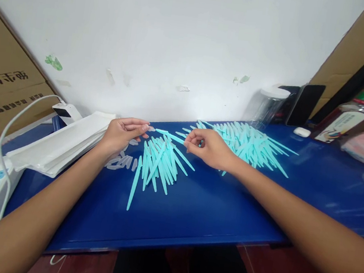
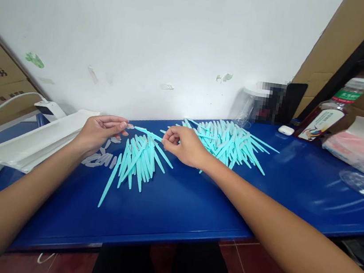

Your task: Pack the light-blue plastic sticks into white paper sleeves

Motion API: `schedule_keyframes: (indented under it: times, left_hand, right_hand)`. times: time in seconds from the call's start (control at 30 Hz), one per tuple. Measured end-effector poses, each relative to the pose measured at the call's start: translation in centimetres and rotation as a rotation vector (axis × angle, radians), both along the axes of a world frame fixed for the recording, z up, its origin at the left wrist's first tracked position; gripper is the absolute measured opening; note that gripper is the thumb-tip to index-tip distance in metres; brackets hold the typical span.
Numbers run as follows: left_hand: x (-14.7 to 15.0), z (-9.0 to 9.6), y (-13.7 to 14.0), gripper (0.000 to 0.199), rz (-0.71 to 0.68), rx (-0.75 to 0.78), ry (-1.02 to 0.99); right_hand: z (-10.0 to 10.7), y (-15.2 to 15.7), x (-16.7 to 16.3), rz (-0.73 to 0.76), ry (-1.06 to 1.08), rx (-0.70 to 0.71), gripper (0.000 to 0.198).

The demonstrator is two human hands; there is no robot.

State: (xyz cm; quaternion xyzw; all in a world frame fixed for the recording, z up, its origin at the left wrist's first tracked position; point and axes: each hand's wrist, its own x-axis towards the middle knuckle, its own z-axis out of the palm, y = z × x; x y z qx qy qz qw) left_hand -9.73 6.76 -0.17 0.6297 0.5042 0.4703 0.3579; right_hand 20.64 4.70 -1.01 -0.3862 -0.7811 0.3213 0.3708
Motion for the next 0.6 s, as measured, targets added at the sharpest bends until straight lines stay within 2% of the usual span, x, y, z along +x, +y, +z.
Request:
schedule_keyframes:
  times: [0.17,0.47,0.53,0.6]
  left_hand:
    - [-0.1,0.0,0.0,0.058,0.016,0.000,-0.020]
    - [0.9,-0.9,-0.2,0.053,-0.085,-0.024,0.042]
    - [1.5,-0.7,-0.8,0.052,-0.126,-0.023,0.070]
    - [1.5,-0.2,-1.0,0.055,-0.139,0.028,0.134]
  right_hand:
    - [0.1,-0.1,0.0,0.030,0.007,0.000,0.014]
    - [-0.3,-0.4,-0.6,0.057,0.059,0.003,0.015]
    - [-0.2,-0.2,-0.6,0.075,0.062,0.010,0.017]
    - [0.1,0.3,-0.1,0.031,0.047,0.016,0.019]
